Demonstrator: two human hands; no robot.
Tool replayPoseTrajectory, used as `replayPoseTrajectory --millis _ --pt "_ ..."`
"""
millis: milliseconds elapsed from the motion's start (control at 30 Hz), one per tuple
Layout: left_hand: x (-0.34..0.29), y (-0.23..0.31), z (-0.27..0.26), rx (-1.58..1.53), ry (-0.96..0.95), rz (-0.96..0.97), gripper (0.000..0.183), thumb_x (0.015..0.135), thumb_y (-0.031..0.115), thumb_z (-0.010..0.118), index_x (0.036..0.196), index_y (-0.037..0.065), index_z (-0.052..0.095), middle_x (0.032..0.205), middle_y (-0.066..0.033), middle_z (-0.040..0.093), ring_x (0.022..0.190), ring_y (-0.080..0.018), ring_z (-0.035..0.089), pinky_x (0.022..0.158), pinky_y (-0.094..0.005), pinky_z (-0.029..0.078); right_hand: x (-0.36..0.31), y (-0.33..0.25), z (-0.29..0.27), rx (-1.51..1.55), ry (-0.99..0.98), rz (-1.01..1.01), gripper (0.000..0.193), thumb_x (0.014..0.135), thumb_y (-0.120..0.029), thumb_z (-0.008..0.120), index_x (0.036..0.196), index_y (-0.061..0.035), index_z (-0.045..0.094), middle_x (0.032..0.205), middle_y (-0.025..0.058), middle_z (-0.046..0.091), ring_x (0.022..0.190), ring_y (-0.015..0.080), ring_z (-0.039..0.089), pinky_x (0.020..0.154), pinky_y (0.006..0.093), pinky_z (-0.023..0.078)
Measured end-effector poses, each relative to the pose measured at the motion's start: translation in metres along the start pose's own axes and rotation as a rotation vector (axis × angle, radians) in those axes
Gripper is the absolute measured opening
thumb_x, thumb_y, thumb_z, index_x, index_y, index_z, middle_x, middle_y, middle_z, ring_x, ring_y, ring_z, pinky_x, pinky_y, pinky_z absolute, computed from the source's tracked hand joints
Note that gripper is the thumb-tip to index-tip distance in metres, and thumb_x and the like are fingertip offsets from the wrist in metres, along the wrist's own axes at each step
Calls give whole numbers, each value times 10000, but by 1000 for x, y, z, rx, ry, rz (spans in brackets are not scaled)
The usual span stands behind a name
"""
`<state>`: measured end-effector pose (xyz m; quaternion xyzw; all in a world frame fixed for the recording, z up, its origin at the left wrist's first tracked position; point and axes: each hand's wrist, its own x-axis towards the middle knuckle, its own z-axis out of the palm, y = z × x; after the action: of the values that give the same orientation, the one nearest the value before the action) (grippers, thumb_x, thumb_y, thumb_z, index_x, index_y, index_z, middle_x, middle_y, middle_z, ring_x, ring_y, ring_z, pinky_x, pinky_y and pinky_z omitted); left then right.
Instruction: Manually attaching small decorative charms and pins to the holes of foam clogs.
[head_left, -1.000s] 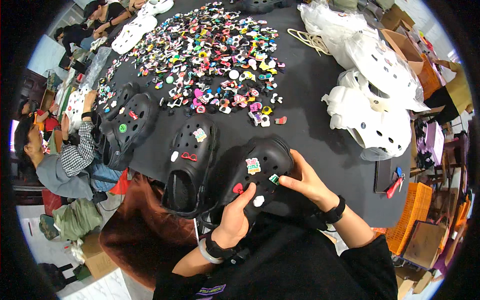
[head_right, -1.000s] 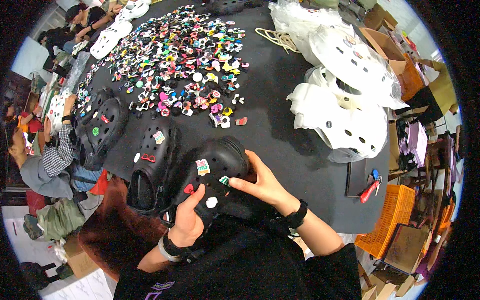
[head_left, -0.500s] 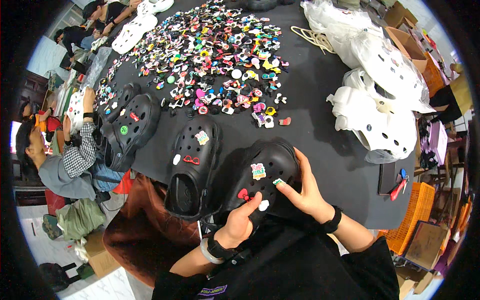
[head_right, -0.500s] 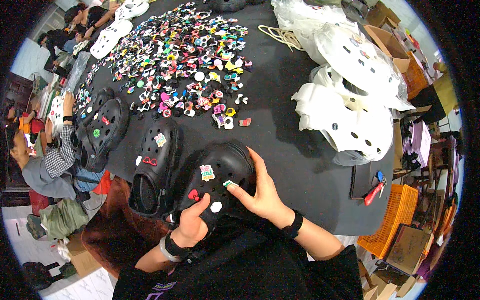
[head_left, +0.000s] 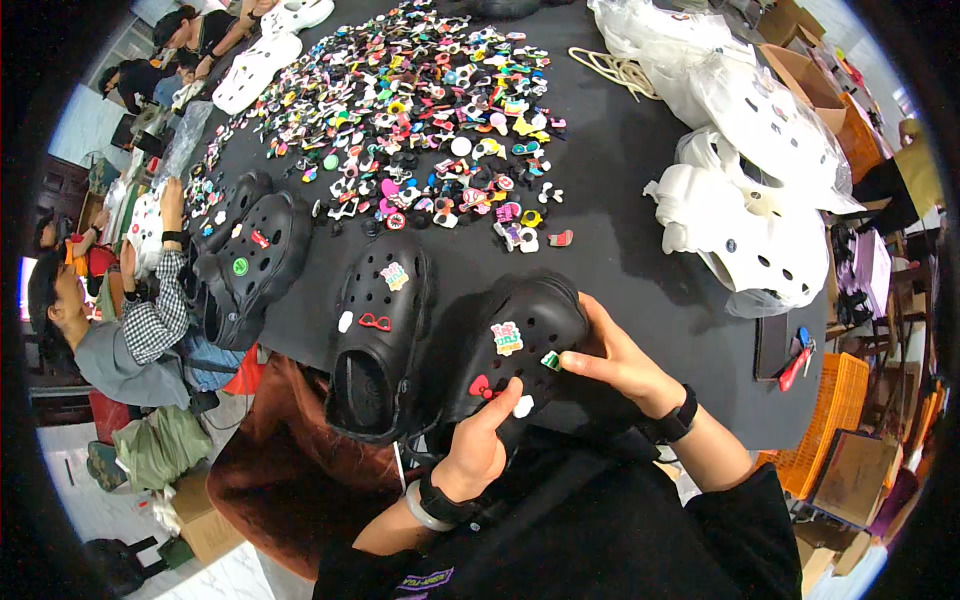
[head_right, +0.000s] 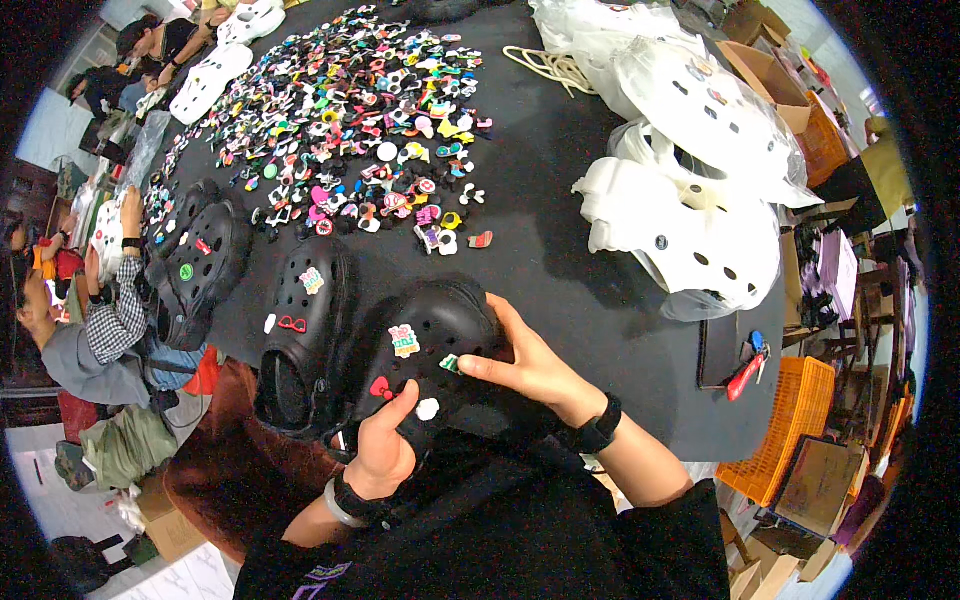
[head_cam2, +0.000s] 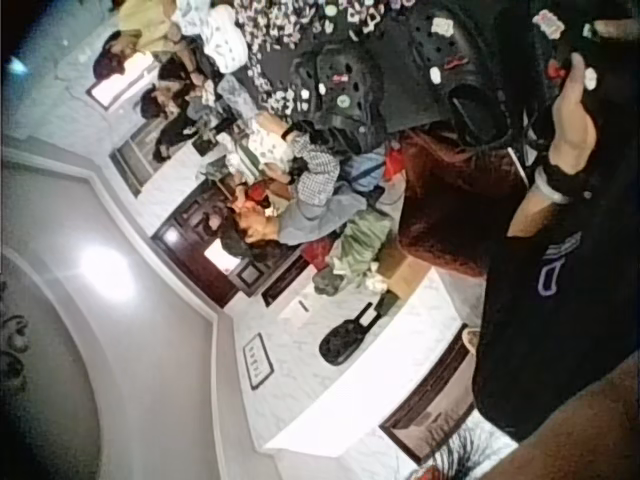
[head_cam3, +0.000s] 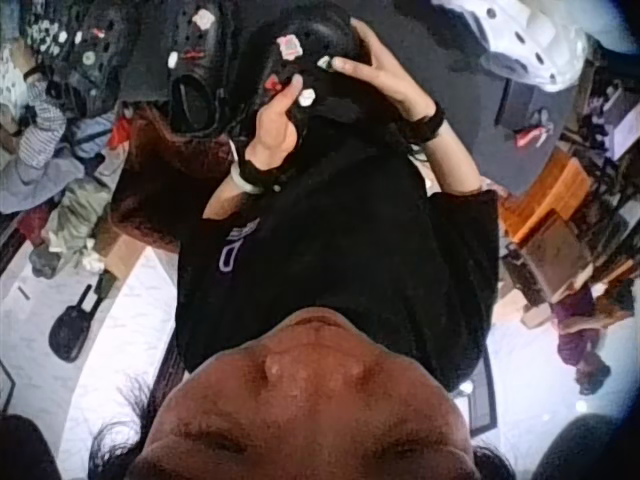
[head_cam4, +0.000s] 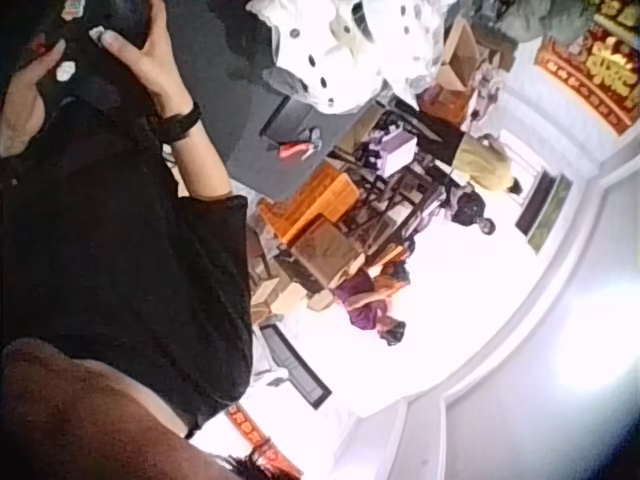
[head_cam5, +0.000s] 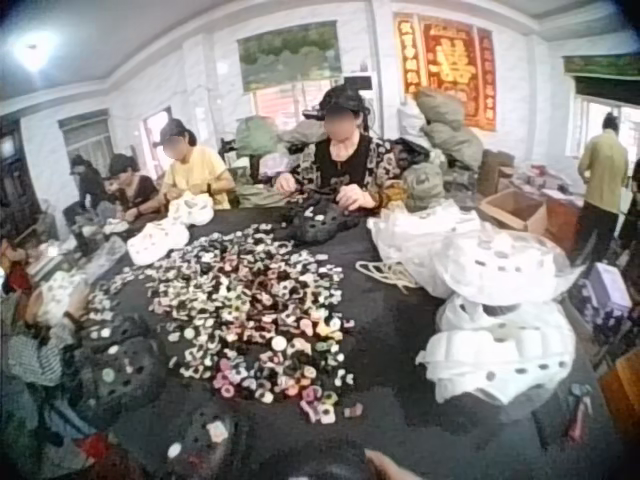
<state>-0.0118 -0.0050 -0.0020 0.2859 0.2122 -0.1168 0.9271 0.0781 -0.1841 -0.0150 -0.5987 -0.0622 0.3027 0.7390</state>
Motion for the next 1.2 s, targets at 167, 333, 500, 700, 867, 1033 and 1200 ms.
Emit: replayPoseTrajectory --millis 167,333,500,700,867,1033,1200 --pt "-1 -2 0 7 77 -6 336 911 47 576 1244 17 533 1211 -85 590 1089 -187 576 968 -333 446 3 1 7 4 6 -26 854 736 -228 806 1377 18 298 1320 142 451 1240 213 432 1039 336 353" --pt "-1 -2 -1 -8 69 37 335 883 26 611 1214 26 557 1169 -70 606 1063 -178 586 951 -320 454 0 3 16 -73 101 -36 834 724 -189 809 1364 19 315 1300 142 474 1223 210 454 1030 340 363" --pt "-1 1 -8 83 72 -3 335 875 32 627 1203 35 566 1175 -51 604 1065 -158 582 929 -304 457 -3 5 17 -132 156 -102 828 721 -182 804 1361 18 317 1284 149 485 1206 217 469 1035 345 357" --pt "-2 5 -9 74 18 -30 340 875 33 624 1210 32 565 1189 -66 602 1076 -165 581 951 -306 450 -2 8 16 -130 151 -103 836 697 -193 820 1346 12 335 1267 149 495 1198 218 476 1030 343 362" --pt "-2 9 -9 -14 -13 -75 332 869 28 625 1196 6 571 1165 -81 620 1063 -180 596 957 -305 448 0 9 17 -254 206 -134 824 678 -208 833 1319 4 361 1236 143 513 1172 219 494 1018 343 374" --pt "-1 3 -12 63 9 -9 309 870 37 625 1175 3 589 1171 -83 619 1071 -175 592 955 -304 447 0 8 14 -185 163 -149 821 673 -225 837 1307 5 370 1223 136 518 1157 210 498 1006 341 381" --pt "-1 0 -14 114 10 17 282 873 42 622 1152 2 607 1170 -81 620 1078 -169 587 953 -305 448 -1 8 15 -143 150 -134 817 675 -221 836 1309 4 372 1223 131 518 1151 200 496 1001 335 381"
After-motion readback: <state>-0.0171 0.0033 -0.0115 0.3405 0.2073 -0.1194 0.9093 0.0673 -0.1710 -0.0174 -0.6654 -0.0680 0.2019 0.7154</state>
